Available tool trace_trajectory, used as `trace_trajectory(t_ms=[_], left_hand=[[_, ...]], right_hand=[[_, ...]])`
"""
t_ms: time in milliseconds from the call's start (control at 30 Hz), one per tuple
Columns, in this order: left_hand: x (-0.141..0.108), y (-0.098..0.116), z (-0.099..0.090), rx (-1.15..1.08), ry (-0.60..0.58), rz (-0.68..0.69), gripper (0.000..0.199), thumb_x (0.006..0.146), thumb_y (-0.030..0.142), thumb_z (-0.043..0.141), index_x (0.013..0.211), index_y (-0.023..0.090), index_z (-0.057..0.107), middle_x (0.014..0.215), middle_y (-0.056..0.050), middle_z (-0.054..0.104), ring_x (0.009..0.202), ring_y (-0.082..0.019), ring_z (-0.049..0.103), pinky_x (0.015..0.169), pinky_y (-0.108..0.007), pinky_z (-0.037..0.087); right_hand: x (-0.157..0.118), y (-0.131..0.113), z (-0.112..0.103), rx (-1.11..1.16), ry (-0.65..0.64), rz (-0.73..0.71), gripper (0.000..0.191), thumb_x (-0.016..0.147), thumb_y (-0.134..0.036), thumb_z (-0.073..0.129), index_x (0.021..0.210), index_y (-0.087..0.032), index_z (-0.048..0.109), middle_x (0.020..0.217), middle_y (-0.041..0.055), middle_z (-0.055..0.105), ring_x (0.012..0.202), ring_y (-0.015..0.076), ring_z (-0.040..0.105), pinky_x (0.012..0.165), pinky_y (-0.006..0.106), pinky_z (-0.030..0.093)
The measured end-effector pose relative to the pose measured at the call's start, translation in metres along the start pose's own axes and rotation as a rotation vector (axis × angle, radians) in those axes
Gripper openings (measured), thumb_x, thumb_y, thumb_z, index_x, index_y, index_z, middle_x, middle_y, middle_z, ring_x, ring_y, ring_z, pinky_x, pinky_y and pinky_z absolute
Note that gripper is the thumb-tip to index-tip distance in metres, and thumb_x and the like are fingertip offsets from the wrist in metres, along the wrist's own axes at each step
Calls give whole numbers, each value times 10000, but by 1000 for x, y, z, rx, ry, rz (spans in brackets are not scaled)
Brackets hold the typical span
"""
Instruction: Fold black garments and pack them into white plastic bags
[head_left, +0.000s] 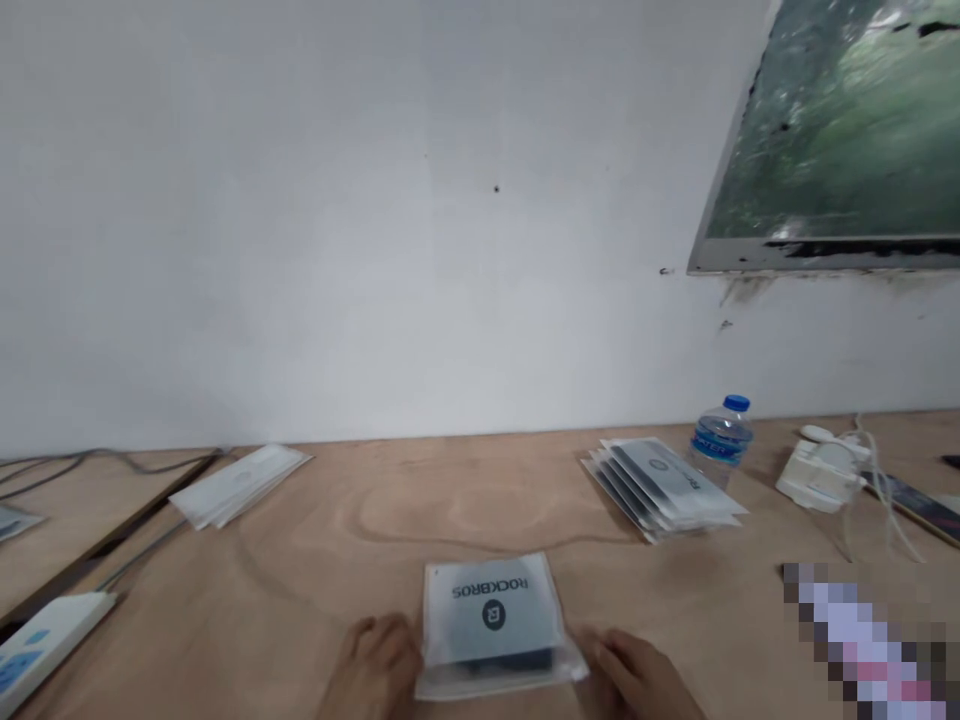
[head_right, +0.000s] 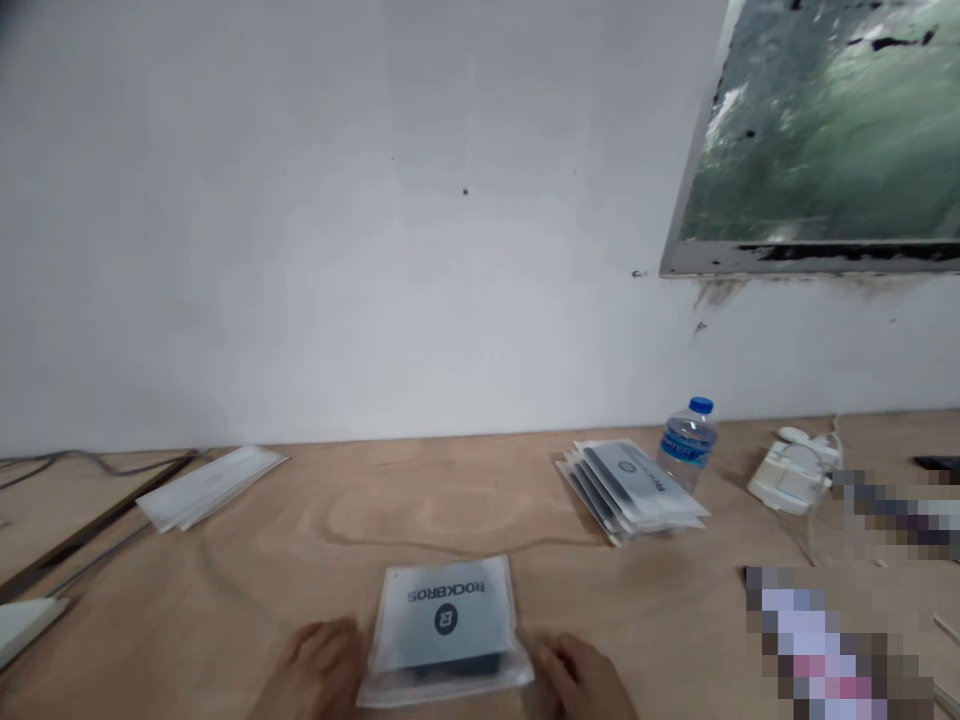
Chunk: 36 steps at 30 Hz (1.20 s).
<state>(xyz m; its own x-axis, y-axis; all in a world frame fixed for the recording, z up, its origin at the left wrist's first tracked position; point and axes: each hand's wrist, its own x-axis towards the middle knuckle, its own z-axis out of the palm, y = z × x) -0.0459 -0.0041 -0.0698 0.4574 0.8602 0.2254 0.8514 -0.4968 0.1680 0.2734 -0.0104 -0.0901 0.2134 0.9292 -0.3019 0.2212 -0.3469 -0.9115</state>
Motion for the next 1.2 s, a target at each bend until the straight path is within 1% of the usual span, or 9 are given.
trace_trajectory(t_ms=[100,167,333,633,867,933,1033,1133,1200], left_hand=[[33,-3,-7,59,5,-44,338,850,173,494,1152,251,626,1238,-66,631,1201,-280,520,985,-459,418],[54,14,3,-5,23,15,452,893,335,494,1338,260,468,1393,-63,497,1304,-274,408,1060,-475,344],[78,42,42,-77,-47,106,725,888,566,419,1466,213,160,1502,-112,280,1374,-320,268,1094,-575,219],[80,17,80,-58,-75,129,782,861,586,454,1467,210,135,1485,-113,301,1351,-326,319,1077,-503,288],[78,25,67,-96,-73,98,750,876,593,417,1468,218,150,1499,-101,291,1361,-323,297,1084,-530,267],[75,27,64,-93,-44,89,744,884,585,411,1470,212,146,1499,-98,292,1363,-316,297,1082,-526,279],[73,24,68,-107,24,66,734,891,512,453,1478,219,123,1490,-94,320,1355,-294,322,1076,-497,318],[75,17,76,-133,157,14,677,889,367,478,1476,252,160,1477,-81,362,1334,-284,364,1066,-512,342],[75,10,80,-162,260,-29,613,867,294,487,1443,284,279,1443,-61,429,1299,-286,420,1041,-508,383]], right_hand=[[3,-20,13,-308,142,-338,300,775,-429,533,964,-254,687,938,74,732,853,254,660,760,356,481],[11,-30,39,-408,78,-581,418,807,-360,493,1184,-230,622,1271,77,608,1187,278,528,1025,417,353],[41,-17,89,-700,-154,-676,565,858,-373,463,1404,-268,360,1477,2,322,1376,296,273,1119,540,174],[72,30,104,-760,-46,-630,544,800,-401,579,1328,-352,459,1426,-11,394,1339,329,342,1111,575,154],[65,14,92,-617,-168,-612,573,776,-368,579,1336,-321,472,1444,-1,392,1362,315,302,1122,539,151],[61,10,78,-475,-54,-574,625,745,-414,595,1338,-251,488,1452,57,403,1363,332,291,1116,518,185],[55,5,60,-61,78,-359,633,727,-566,564,1217,-166,588,1233,167,612,1225,357,481,1017,489,358],[49,-4,52,305,-226,-224,575,599,-668,657,885,-172,709,818,105,726,859,321,669,747,400,513],[50,-14,44,378,-303,-230,539,505,-660,728,701,-158,708,649,56,701,653,262,666,611,335,506]])
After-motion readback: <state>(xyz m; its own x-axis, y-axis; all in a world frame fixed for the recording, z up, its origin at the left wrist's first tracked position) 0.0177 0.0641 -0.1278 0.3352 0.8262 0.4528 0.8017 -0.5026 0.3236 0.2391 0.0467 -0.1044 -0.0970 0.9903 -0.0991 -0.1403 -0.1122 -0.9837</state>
